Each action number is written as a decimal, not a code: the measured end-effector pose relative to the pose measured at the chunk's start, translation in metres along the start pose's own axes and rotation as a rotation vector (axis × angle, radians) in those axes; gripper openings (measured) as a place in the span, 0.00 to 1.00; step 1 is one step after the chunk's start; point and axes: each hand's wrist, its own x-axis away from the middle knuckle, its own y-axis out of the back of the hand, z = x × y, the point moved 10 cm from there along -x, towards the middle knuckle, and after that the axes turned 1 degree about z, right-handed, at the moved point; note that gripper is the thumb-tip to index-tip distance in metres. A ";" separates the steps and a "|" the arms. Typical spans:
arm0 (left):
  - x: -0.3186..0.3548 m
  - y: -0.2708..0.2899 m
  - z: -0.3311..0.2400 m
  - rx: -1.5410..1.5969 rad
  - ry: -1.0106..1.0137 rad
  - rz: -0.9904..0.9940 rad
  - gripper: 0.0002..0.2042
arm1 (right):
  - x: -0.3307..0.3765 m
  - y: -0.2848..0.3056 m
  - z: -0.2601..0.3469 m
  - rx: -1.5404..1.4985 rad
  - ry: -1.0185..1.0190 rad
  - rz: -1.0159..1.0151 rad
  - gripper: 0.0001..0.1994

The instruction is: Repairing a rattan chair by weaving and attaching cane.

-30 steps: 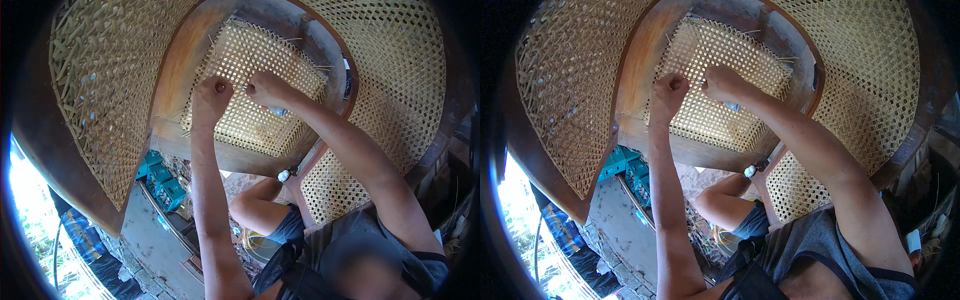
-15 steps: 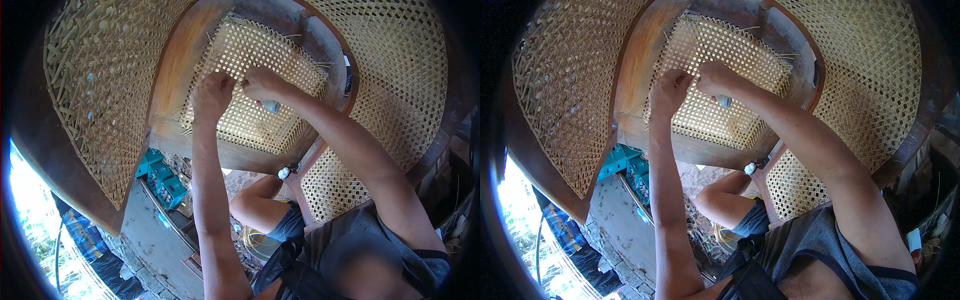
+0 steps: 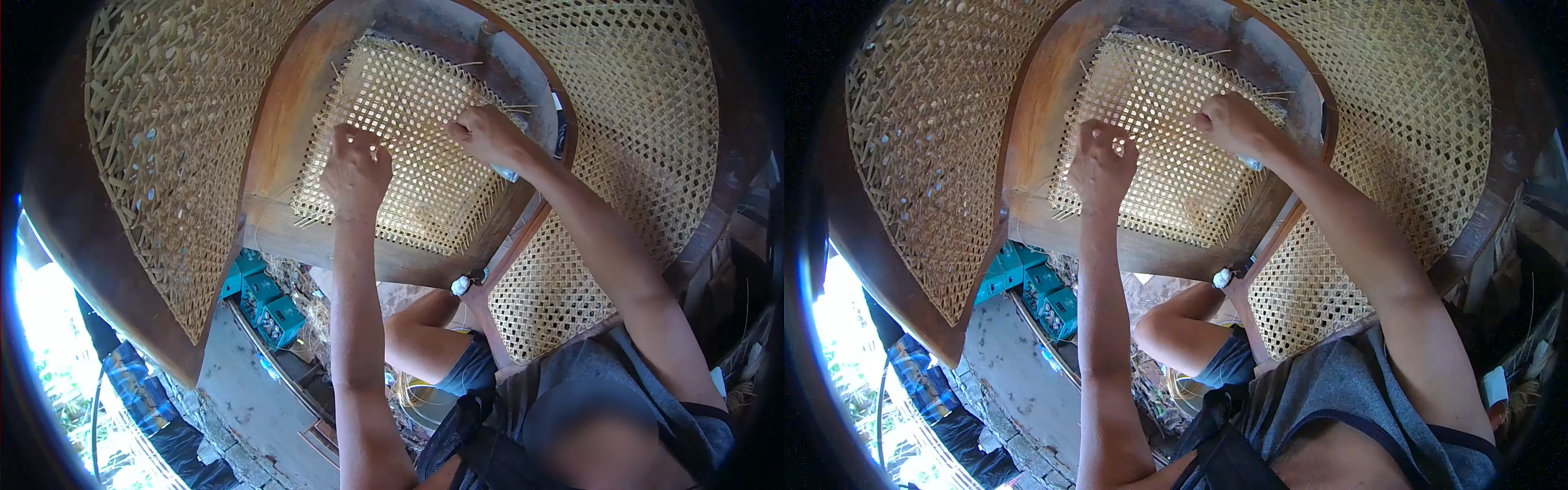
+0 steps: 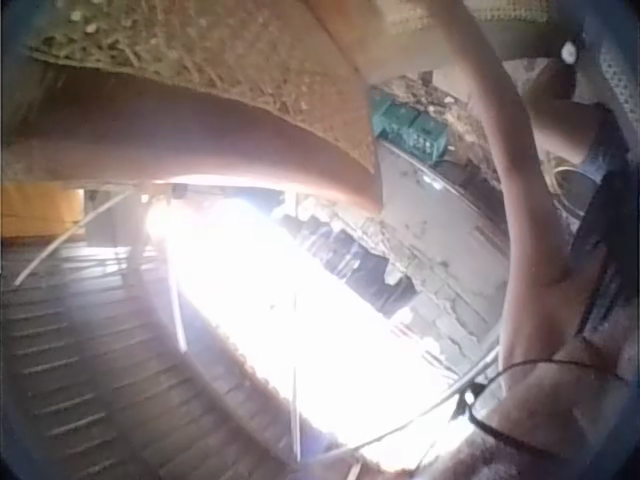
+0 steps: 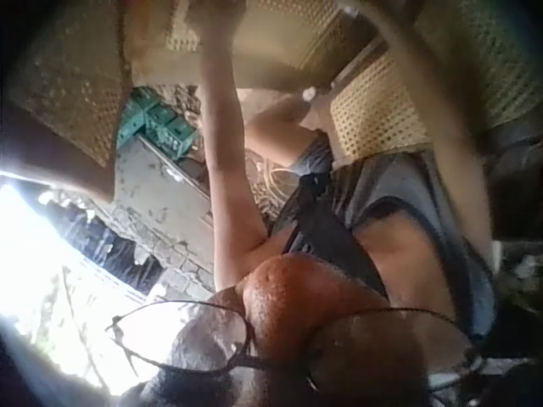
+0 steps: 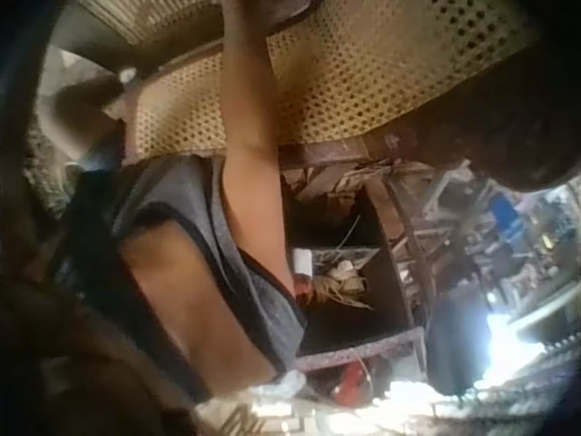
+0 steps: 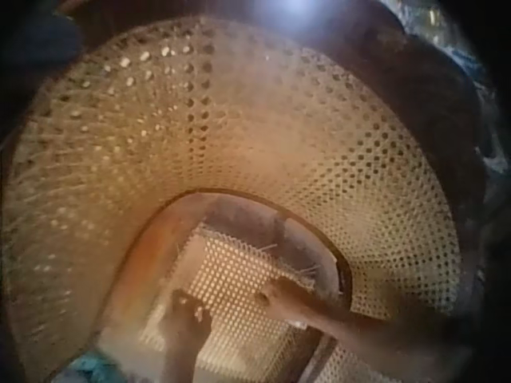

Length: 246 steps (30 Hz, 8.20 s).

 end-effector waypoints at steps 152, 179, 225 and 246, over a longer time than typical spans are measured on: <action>-0.024 -0.016 0.011 0.167 -0.042 0.119 0.08 | -0.034 -0.044 0.026 -0.478 -0.363 0.327 0.11; -0.022 -0.032 0.008 0.186 -0.032 0.181 0.09 | -0.035 -0.067 0.014 -0.598 -0.400 0.521 0.10; -0.025 -0.037 -0.008 0.535 -0.047 0.151 0.07 | -0.013 -0.052 -0.003 -0.495 -0.324 0.250 0.14; -0.032 -0.050 -0.010 0.289 -0.054 0.249 0.09 | -0.044 -0.053 0.013 -0.108 -0.113 0.471 0.09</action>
